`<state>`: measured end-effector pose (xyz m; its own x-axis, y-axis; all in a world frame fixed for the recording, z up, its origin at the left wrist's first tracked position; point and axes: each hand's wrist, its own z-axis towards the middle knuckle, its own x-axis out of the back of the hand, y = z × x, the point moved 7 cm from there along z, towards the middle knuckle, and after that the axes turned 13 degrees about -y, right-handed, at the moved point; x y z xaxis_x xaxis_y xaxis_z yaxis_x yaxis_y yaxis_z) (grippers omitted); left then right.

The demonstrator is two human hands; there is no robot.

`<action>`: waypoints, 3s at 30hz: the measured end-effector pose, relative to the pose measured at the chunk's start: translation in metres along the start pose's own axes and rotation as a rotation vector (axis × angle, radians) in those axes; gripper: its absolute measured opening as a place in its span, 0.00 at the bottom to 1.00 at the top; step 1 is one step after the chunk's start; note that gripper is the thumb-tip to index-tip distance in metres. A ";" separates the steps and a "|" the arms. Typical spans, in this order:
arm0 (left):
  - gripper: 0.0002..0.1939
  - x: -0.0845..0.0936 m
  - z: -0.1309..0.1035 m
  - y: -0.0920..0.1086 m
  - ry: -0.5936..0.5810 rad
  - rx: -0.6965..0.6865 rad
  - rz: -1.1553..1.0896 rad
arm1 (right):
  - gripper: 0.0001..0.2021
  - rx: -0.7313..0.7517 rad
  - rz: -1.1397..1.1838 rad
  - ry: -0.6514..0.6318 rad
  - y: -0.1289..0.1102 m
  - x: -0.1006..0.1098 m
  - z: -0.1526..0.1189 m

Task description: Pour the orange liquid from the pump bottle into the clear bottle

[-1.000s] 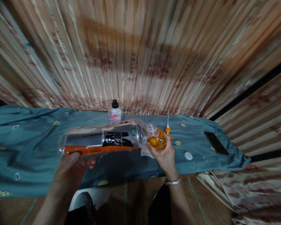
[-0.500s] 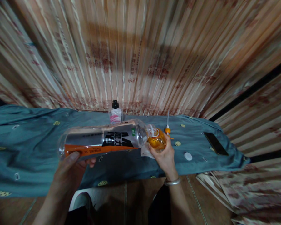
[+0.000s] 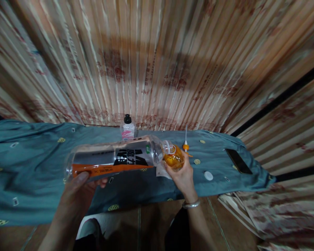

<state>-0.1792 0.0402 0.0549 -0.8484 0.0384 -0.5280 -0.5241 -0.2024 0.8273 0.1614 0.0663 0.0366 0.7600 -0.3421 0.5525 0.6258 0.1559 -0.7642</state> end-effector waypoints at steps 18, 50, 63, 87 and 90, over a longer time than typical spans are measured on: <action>0.34 -0.007 0.002 0.006 0.086 0.075 0.027 | 0.37 -0.026 0.006 -0.029 0.002 -0.002 0.002; 0.24 -0.003 0.001 0.003 0.072 0.032 0.023 | 0.39 -0.020 -0.035 -0.023 -0.003 -0.001 0.003; 0.17 -0.003 0.001 0.005 0.046 0.000 0.045 | 0.38 -0.025 -0.004 -0.040 -0.003 -0.001 0.002; 0.19 -0.005 -0.001 0.001 0.027 0.009 0.039 | 0.38 -0.026 0.012 -0.029 -0.004 0.000 0.002; 0.23 -0.005 -0.001 0.002 0.027 0.010 0.053 | 0.37 -0.007 0.020 -0.029 -0.006 0.000 0.002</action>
<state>-0.1755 0.0388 0.0590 -0.8728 0.0009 -0.4880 -0.4790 -0.1934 0.8563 0.1582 0.0672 0.0415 0.7772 -0.3122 0.5463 0.6091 0.1556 -0.7777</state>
